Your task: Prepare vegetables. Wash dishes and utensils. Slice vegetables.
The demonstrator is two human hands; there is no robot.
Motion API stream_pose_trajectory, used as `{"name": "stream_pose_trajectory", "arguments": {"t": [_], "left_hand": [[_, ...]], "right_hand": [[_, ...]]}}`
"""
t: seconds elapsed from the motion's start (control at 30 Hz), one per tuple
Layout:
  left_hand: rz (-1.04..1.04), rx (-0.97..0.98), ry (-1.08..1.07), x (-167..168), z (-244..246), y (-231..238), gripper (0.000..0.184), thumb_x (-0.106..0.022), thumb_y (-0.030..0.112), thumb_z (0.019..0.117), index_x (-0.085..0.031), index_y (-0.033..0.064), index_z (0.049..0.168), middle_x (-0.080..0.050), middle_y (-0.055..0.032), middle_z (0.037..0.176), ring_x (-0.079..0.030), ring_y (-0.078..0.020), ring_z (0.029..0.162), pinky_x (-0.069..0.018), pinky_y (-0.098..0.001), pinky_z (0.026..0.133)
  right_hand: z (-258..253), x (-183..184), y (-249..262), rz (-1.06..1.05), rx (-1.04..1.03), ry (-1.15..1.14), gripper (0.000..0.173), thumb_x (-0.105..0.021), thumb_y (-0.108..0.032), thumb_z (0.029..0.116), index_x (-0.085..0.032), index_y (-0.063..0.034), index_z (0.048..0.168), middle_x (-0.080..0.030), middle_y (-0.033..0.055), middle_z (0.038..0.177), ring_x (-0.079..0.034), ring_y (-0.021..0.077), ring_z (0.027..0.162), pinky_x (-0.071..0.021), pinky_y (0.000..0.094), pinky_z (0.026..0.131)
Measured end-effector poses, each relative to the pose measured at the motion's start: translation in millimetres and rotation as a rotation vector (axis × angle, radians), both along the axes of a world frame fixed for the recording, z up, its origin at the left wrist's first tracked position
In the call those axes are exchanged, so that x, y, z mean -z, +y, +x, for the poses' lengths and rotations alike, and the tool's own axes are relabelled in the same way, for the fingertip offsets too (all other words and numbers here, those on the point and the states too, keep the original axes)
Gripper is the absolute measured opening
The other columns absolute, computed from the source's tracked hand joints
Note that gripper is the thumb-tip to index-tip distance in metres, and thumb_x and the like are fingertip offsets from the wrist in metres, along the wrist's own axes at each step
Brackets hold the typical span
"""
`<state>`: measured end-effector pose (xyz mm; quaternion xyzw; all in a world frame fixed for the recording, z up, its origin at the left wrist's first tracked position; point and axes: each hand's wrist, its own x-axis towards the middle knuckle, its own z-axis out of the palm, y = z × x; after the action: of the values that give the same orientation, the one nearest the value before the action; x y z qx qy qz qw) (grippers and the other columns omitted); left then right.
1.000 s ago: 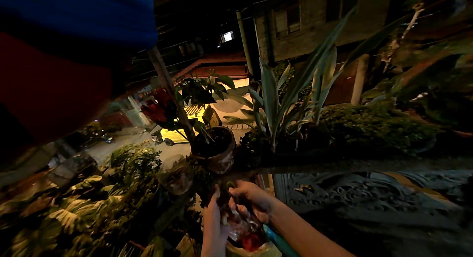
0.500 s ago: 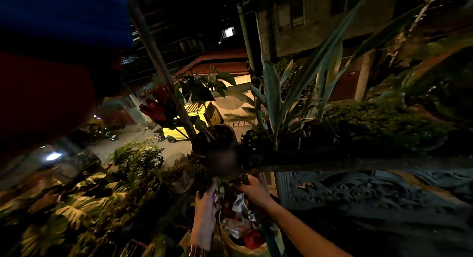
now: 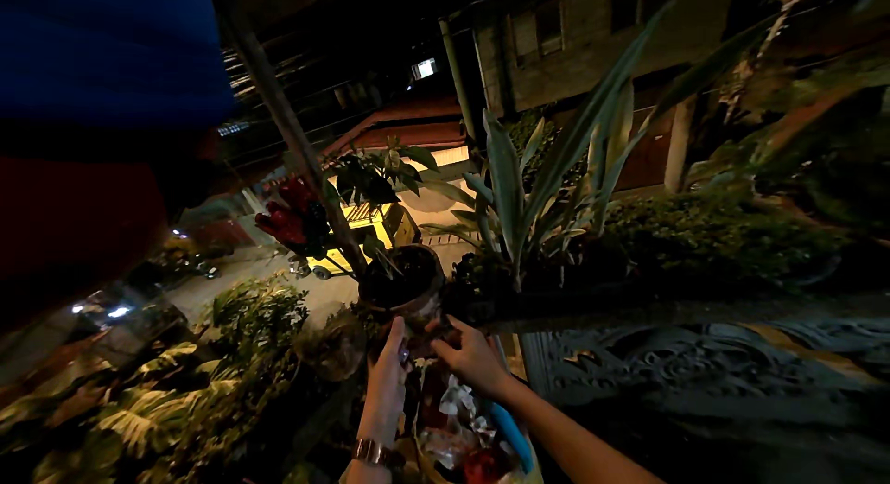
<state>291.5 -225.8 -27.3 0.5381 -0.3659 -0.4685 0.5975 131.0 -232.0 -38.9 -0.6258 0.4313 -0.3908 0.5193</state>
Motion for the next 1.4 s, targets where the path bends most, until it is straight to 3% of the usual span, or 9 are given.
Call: {"name": "stream_pose_trajectory", "arguments": {"t": [0.27, 0.4, 0.57, 0.7, 0.8, 0.9, 1.17, 1.27, 1.4], "left_hand": [[-0.009, 0.195, 0.106, -11, -7, 15, 0.024, -0.045, 0.018, 0.1095, -0.066, 0.0065, 0.106, -0.054, 0.0029, 0.063, -0.048, -0.0033, 0.048, -0.0418, -0.0171, 0.044], [-0.053, 0.376, 0.019, -21, -25, 26, 0.035, -0.038, 0.019, 0.1097, -0.070, 0.0054, 0.108, -0.065, 0.0007, 0.074, -0.056, -0.0021, 0.054, -0.0464, -0.0161, 0.046], [-0.118, 0.553, -0.039, -29, -73, 39, 0.034, -0.040, 0.019, 0.1063, -0.069, 0.0029, 0.113, -0.072, -0.0036, 0.095, -0.068, -0.0074, 0.080, -0.0576, -0.0227, 0.070], [-0.051, 0.623, -0.173, -39, -129, 53, 0.031, -0.044, 0.020, 0.1069, -0.071, 0.0067, 0.111, -0.070, 0.0005, 0.089, -0.061, -0.0034, 0.070, -0.0504, -0.0181, 0.060], [0.073, 0.617, -0.237, -51, -173, 69, 0.026, -0.051, 0.023, 0.1071, -0.068, 0.0061, 0.116, -0.068, -0.0023, 0.096, -0.063, -0.0070, 0.082, -0.0519, -0.0230, 0.069], [0.181, 0.551, -0.272, -50, -218, 81, 0.021, -0.058, 0.023, 0.1044, -0.068, 0.0057, 0.111, -0.058, -0.0002, 0.081, -0.051, -0.0057, 0.064, -0.0440, -0.0204, 0.058], [0.299, 0.644, -0.235, -25, -293, 127, 0.020, -0.052, 0.025, 0.1076, -0.063, 0.0083, 0.105, -0.049, 0.0019, 0.069, -0.045, -0.0064, 0.053, -0.0394, -0.0207, 0.048], [0.325, 0.597, -0.157, -23, -294, 144, 0.021, -0.049, 0.022, 0.1081, -0.064, 0.0071, 0.112, -0.052, 0.0008, 0.071, -0.049, -0.0073, 0.055, -0.0421, -0.0213, 0.049], [0.293, 0.492, -0.113, -26, -262, 148, 0.023, -0.050, 0.024, 0.1075, -0.062, 0.0100, 0.094, -0.050, 0.0021, 0.065, -0.047, -0.0059, 0.051, -0.0418, -0.0202, 0.045]], "right_hand": [[-23, 7, 17, -0.109, 0.070, -0.201, 0.052, -0.061, -0.030, 0.0982, -0.050, -0.0079, 0.144, -0.067, 0.0012, 0.099, -0.056, 0.0047, 0.062, -0.0487, 0.0233, 0.054], [-44, 3, 45, -0.399, 0.068, -0.145, 0.042, -0.059, -0.023, 0.1011, -0.058, -0.0037, 0.138, -0.068, 0.0052, 0.090, -0.061, 0.0066, 0.070, -0.0540, 0.0250, 0.067], [-89, -7, 83, -0.496, 0.121, 0.009, 0.043, -0.057, -0.023, 0.1023, -0.057, -0.0047, 0.141, -0.068, 0.0085, 0.088, -0.061, 0.0132, 0.069, -0.0532, 0.0313, 0.066], [-134, -8, 107, -0.520, 0.207, 0.066, 0.041, -0.059, -0.015, 0.0989, -0.059, -0.0033, 0.138, -0.070, 0.0154, 0.116, -0.070, 0.0202, 0.097, -0.0588, 0.0395, 0.087], [-169, -4, 124, -0.529, 0.260, 0.037, 0.040, -0.059, -0.012, 0.0988, -0.059, -0.0006, 0.137, -0.070, 0.0161, 0.114, -0.070, 0.0188, 0.095, -0.0583, 0.0365, 0.086], [-200, -1, 141, -0.452, 0.298, 0.038, 0.042, -0.059, -0.011, 0.0985, -0.057, 0.0006, 0.138, -0.071, 0.0158, 0.106, -0.069, 0.0183, 0.087, -0.0577, 0.0360, 0.081], [-265, 16, 189, -0.389, 0.397, 0.166, 0.027, -0.059, -0.014, 0.0982, -0.064, 0.0014, 0.120, -0.070, 0.0157, 0.093, -0.069, 0.0233, 0.081, -0.0574, 0.0414, 0.077], [-275, 13, 200, -0.275, 0.298, 0.113, 0.034, -0.058, -0.016, 0.1003, -0.060, 0.0002, 0.131, -0.070, 0.0152, 0.098, -0.069, 0.0213, 0.084, -0.0570, 0.0400, 0.080], [-251, 10, 194, -0.187, 0.167, -0.089, 0.039, -0.055, -0.016, 0.1018, -0.057, -0.0021, 0.138, -0.069, 0.0115, 0.109, -0.068, 0.0137, 0.089, -0.0569, 0.0338, 0.082]]}}
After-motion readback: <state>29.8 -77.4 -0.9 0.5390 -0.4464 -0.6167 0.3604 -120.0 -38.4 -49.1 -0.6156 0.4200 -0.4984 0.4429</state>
